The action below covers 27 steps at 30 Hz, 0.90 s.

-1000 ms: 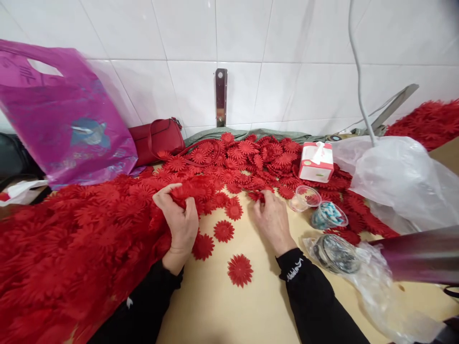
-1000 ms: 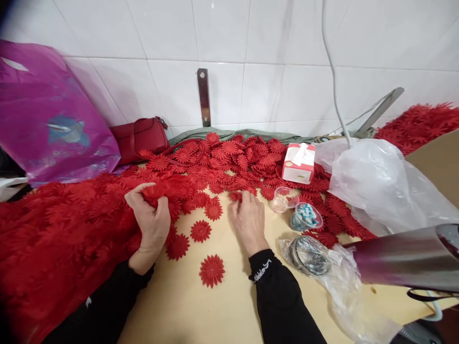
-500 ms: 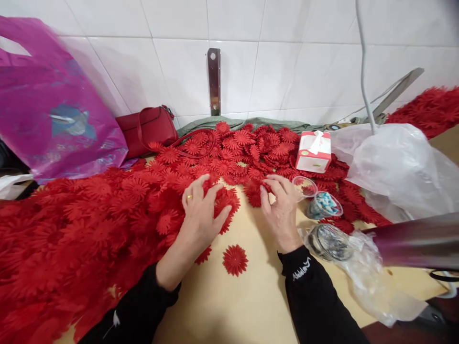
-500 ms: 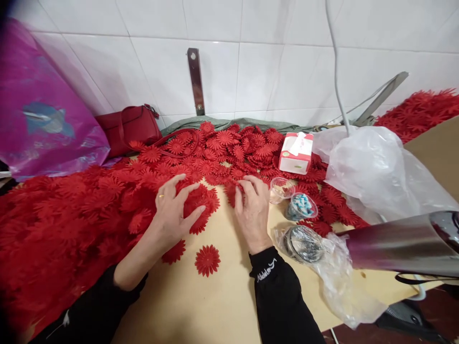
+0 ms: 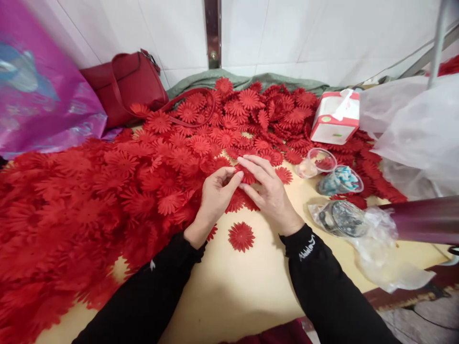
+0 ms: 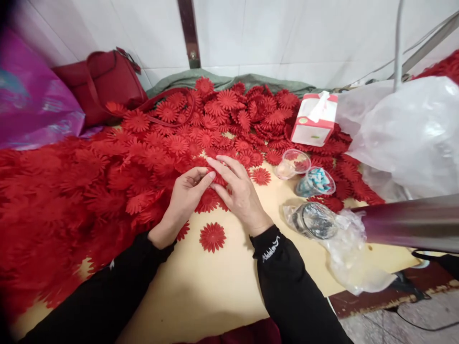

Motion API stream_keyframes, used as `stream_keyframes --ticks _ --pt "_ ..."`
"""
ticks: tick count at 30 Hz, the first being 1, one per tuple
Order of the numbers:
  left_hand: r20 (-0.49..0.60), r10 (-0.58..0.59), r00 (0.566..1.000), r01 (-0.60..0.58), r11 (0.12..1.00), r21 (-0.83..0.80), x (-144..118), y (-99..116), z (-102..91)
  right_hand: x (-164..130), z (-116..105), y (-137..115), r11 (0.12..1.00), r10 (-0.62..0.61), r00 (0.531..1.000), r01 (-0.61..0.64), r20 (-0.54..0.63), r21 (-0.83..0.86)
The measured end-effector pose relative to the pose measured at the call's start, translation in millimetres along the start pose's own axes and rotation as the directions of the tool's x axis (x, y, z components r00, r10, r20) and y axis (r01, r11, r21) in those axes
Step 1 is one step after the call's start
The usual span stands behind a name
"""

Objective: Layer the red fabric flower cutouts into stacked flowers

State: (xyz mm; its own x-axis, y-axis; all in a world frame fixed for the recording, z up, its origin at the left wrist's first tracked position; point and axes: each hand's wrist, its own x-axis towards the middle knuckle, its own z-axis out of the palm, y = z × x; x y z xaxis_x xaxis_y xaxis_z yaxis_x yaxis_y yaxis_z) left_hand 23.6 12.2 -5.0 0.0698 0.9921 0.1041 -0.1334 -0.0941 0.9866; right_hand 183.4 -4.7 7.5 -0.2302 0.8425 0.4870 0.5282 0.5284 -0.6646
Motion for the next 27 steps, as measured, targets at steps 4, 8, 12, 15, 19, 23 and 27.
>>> stream_keyframes --ticks 4,8,12,15,19,23,27 --pt "0.008 -0.042 0.999 0.043 0.998 -0.041 1.9 -0.3 -1.4 -0.6 1.0 7.7 0.994 -0.033 0.998 0.039 0.058 -0.103" --pt "0.008 -0.055 0.998 0.055 0.998 0.01 1.3 2.6 -3.1 -2.5 4.7 12.7 0.983 0.0 0.996 0.015 0.085 -0.182" --pt "0.006 -0.006 1.0 0.005 0.998 0.061 0.9 5.0 -3.0 -1.8 4.6 15.4 0.956 -0.029 0.995 0.054 0.091 -0.29" --pt "0.026 -0.007 1.0 0.005 0.996 0.089 0.6 6.3 -2.4 0.4 0.1 12.7 0.919 -0.02 0.99 0.073 0.14 -0.388" --pt "0.04 0.005 0.999 -0.011 0.989 0.145 0.6 7.0 -4.0 -0.5 -4.9 -0.9 0.918 0.058 0.986 0.008 0.156 -0.397" --pt "0.04 0.042 0.998 -0.049 0.985 0.168 0.7 7.6 -5.6 -9.6 2.6 -13.3 0.984 0.074 0.996 -0.082 -0.058 -0.157" --pt "0.102 0.079 0.992 -0.092 0.988 0.123 -1.9 9.6 -4.4 -17.1 8.8 -17.1 0.988 0.13 0.969 -0.143 -0.211 -0.05"
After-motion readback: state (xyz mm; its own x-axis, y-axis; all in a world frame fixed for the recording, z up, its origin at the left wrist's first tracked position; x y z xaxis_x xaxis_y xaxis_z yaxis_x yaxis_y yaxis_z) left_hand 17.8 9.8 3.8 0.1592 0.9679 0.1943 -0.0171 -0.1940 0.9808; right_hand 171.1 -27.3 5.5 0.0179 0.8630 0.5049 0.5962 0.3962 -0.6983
